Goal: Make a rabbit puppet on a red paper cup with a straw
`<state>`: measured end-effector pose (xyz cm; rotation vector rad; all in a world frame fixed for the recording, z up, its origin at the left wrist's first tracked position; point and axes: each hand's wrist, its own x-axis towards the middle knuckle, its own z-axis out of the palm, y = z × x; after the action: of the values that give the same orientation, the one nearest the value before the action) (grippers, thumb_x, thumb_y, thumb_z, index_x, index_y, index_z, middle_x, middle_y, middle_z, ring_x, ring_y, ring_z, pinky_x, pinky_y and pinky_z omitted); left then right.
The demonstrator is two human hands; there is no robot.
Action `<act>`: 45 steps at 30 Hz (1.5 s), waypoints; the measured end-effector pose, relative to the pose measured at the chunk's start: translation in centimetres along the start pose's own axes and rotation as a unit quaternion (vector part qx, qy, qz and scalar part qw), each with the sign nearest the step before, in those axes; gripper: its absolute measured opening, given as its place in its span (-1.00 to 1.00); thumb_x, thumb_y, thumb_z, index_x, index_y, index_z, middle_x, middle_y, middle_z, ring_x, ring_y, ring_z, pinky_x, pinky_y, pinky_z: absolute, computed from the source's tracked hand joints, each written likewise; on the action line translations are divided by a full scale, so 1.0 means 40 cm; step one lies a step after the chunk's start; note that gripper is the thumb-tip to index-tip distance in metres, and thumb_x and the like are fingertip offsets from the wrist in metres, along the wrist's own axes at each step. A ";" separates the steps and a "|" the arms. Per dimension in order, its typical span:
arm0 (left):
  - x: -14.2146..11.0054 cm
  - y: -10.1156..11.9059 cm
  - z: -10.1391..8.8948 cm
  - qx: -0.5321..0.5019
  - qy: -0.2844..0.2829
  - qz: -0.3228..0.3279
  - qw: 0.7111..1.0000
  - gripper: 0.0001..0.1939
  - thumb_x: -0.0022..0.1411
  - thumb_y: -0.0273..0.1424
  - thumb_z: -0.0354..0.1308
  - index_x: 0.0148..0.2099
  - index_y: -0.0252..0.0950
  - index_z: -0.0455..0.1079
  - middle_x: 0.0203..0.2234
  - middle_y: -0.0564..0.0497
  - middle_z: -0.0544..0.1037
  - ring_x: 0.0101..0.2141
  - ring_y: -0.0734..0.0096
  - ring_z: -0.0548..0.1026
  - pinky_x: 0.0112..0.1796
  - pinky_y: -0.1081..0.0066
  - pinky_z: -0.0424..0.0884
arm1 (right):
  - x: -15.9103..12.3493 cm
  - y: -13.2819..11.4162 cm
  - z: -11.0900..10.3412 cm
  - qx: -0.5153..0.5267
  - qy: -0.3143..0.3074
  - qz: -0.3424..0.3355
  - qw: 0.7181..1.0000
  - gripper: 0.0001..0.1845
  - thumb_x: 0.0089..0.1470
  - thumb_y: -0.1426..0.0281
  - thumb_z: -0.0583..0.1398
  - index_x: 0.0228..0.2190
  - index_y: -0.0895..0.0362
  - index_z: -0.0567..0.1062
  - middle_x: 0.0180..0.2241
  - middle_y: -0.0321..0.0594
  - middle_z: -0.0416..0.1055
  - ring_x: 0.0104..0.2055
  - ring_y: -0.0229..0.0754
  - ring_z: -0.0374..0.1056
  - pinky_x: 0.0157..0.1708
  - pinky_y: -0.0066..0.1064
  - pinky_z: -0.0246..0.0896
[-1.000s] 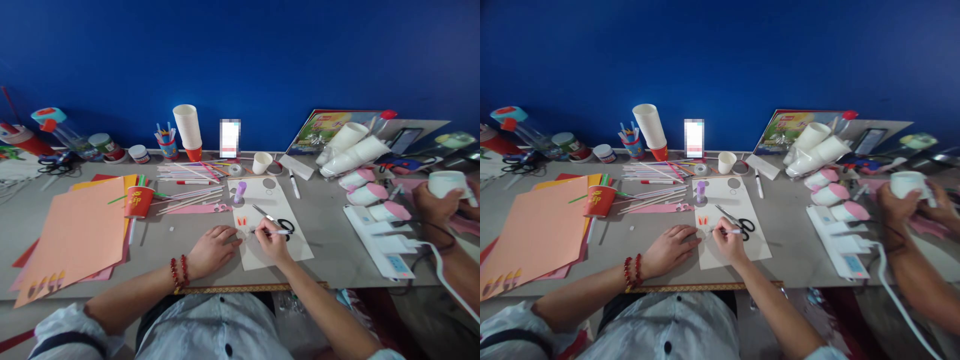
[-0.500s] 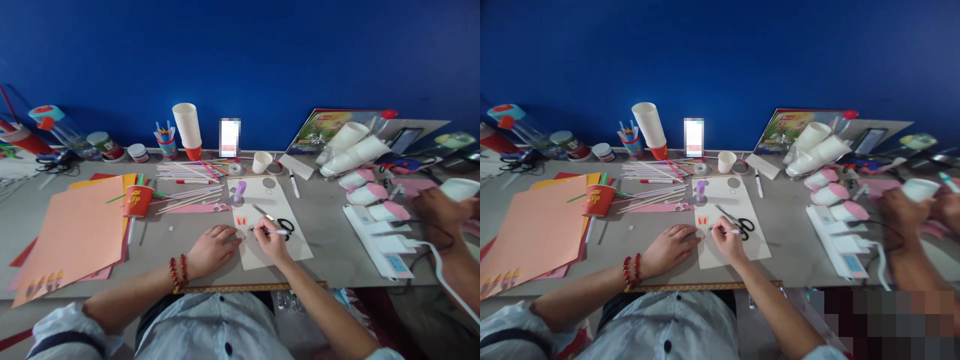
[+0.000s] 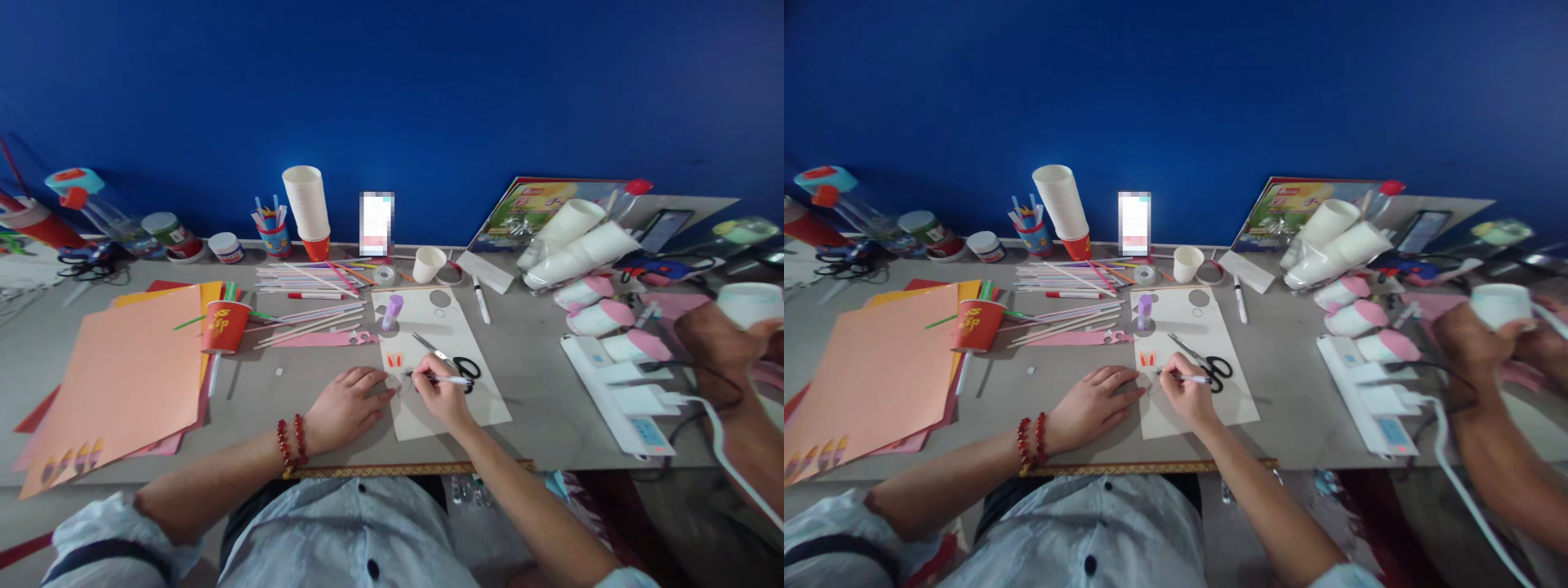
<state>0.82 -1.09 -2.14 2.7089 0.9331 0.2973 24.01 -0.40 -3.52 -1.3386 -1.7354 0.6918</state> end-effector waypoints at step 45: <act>-0.002 0.004 -0.006 -0.020 0.026 0.005 0.999 -0.58 0.36 -0.34 0.06 0.24 -0.14 0.30 0.15 -0.10 0.35 0.13 0.15 0.30 0.13 0.12 0.30 | -0.011 0.005 -0.001 0.048 -0.015 0.013 0.999 -0.81 0.17 0.29 0.17 -0.44 0.07 0.32 -0.58 -0.35 0.28 -0.58 -0.25 0.24 -0.57 -0.44 0.13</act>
<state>0.80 -1.22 -1.88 2.6833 0.9172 0.3857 24.18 -0.78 -3.78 -1.2930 -1.6904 0.8034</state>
